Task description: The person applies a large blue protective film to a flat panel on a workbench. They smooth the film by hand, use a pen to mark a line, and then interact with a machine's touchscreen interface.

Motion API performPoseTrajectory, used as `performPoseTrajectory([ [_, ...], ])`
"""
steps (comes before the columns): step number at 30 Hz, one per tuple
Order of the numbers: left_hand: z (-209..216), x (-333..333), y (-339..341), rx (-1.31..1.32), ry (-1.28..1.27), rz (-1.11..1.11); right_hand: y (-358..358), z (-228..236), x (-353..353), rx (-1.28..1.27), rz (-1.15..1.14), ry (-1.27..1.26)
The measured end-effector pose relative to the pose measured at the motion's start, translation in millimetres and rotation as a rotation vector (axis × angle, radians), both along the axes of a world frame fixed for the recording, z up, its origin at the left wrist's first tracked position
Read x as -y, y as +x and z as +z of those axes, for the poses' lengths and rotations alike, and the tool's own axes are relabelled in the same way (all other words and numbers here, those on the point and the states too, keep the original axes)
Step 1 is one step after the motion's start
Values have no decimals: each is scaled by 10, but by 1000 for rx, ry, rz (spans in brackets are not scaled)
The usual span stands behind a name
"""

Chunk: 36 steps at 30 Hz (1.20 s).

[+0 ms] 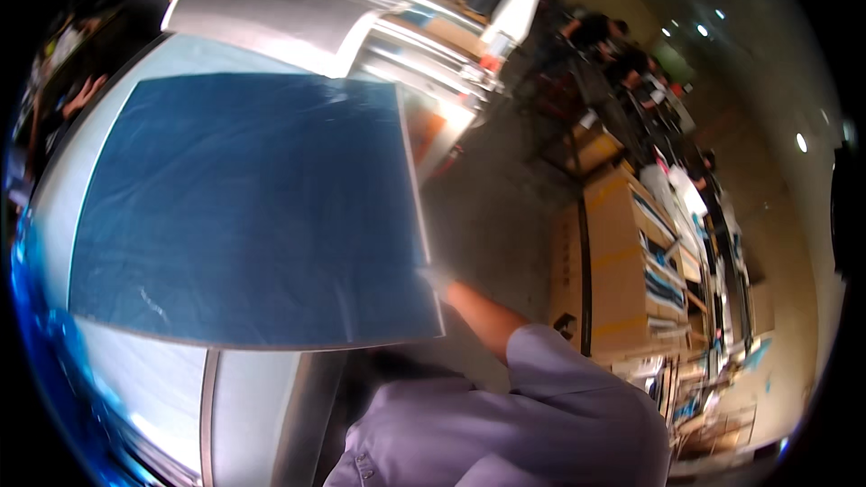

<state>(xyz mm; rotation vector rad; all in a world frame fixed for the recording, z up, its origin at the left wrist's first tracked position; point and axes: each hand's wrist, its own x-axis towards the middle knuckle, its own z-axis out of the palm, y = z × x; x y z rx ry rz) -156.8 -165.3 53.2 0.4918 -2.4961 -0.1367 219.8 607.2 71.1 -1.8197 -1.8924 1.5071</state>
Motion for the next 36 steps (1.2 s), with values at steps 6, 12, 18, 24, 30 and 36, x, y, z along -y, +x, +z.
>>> performPoseTrajectory([
  [6,78,-598,148,-168,147,25,103,143,126,-164,-133,-12],
  [12,-257,-1595,406,-67,677,-181,43,643,290,-346,-88,-169],
  [18,-108,-2993,1096,545,1790,-297,69,875,213,-506,-94,-333],
  [24,-119,-3136,1115,1045,2055,-246,3,1003,142,-642,-127,-494],
  [30,342,-3628,967,841,2594,-40,66,1063,85,-673,-133,-508],
  [36,-613,-3112,563,1003,1593,-1302,-27,1235,124,-660,-106,-498],
])
